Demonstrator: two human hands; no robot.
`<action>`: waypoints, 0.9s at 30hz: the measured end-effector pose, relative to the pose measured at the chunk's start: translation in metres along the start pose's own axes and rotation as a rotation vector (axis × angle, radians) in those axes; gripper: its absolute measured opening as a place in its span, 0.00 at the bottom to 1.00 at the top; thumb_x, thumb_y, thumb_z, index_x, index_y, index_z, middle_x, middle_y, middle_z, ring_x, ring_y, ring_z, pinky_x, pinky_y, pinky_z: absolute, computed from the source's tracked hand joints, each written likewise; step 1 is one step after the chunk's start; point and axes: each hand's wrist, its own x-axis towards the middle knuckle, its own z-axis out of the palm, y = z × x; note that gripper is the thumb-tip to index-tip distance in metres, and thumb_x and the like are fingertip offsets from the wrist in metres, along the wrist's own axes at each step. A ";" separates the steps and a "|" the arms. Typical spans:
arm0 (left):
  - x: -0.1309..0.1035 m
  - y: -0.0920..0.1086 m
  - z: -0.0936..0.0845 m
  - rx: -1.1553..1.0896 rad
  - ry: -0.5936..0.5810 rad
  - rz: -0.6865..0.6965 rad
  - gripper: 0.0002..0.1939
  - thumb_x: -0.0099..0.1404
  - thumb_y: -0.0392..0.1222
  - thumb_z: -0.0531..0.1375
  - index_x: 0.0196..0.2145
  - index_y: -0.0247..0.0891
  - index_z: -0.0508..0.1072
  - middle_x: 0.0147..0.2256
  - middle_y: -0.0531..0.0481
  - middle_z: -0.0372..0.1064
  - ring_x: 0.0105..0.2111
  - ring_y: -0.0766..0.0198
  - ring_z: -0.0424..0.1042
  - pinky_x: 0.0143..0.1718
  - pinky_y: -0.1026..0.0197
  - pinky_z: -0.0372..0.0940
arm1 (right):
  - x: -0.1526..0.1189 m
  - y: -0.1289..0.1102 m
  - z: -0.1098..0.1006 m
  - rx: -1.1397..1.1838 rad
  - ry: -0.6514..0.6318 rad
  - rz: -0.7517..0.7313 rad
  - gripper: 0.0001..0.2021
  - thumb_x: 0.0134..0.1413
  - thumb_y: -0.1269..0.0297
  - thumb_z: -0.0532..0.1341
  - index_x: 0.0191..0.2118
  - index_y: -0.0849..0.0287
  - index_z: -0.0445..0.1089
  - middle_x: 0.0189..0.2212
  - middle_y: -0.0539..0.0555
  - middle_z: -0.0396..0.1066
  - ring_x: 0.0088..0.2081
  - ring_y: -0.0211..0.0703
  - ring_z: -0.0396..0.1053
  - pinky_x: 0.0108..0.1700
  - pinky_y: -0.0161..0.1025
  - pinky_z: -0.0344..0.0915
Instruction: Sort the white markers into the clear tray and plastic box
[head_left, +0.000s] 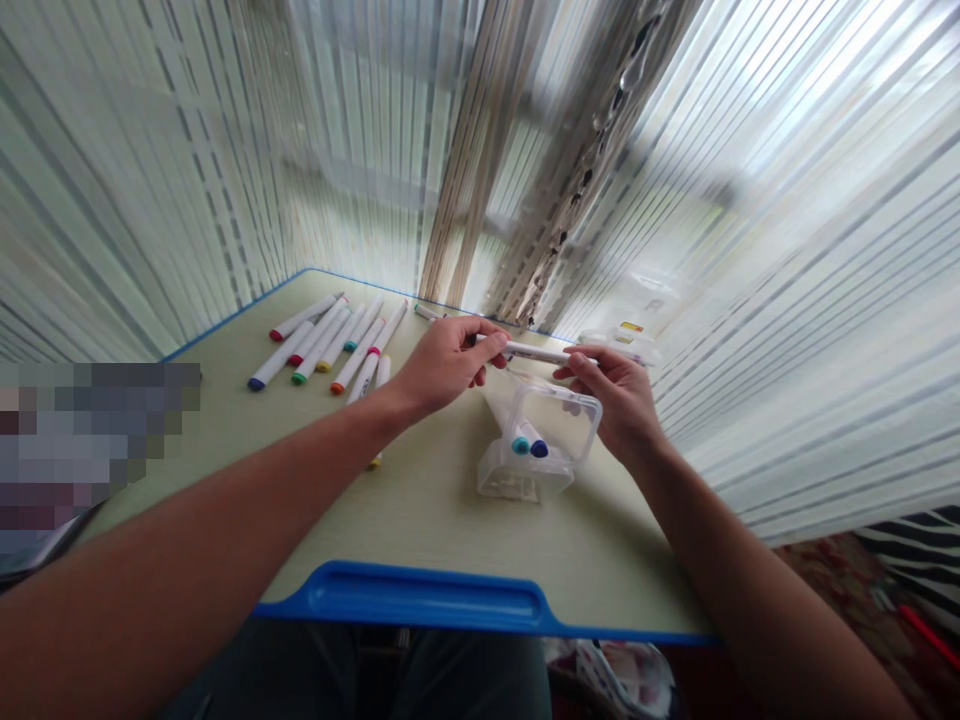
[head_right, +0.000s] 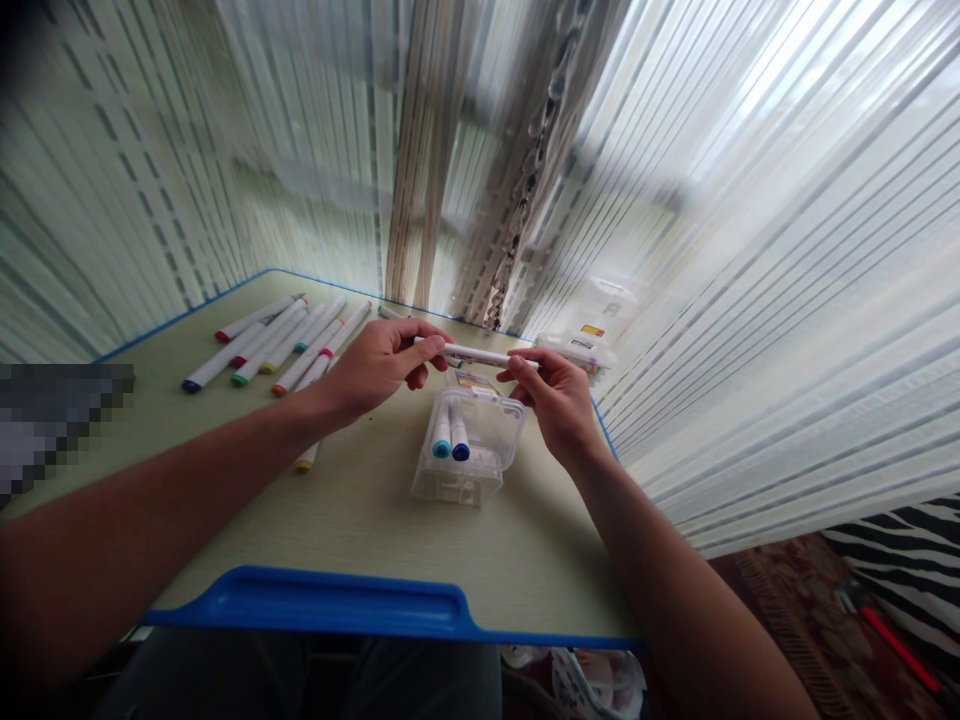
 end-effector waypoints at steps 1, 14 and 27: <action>-0.001 0.000 0.000 0.012 -0.013 0.009 0.07 0.66 0.39 0.63 0.38 0.31 0.78 0.29 0.47 0.76 0.20 0.72 0.66 0.22 0.68 0.61 | 0.000 0.000 0.000 0.005 0.002 -0.003 0.17 0.43 0.53 0.77 0.34 0.58 0.78 0.24 0.51 0.77 0.17 0.32 0.65 0.19 0.30 0.62; 0.001 0.001 0.000 -0.007 0.005 0.008 0.06 0.66 0.38 0.65 0.38 0.31 0.78 0.29 0.48 0.75 0.20 0.72 0.66 0.22 0.68 0.62 | 0.000 0.001 0.001 -0.003 -0.009 -0.018 0.16 0.43 0.53 0.76 0.33 0.57 0.77 0.24 0.50 0.77 0.17 0.32 0.65 0.18 0.31 0.61; 0.001 0.006 0.001 -0.219 0.057 -0.142 0.10 0.73 0.35 0.53 0.40 0.32 0.75 0.28 0.47 0.76 0.18 0.70 0.67 0.20 0.66 0.61 | -0.001 -0.003 0.001 0.096 -0.023 0.074 0.16 0.50 0.51 0.72 0.39 0.57 0.80 0.30 0.55 0.81 0.19 0.33 0.68 0.21 0.32 0.66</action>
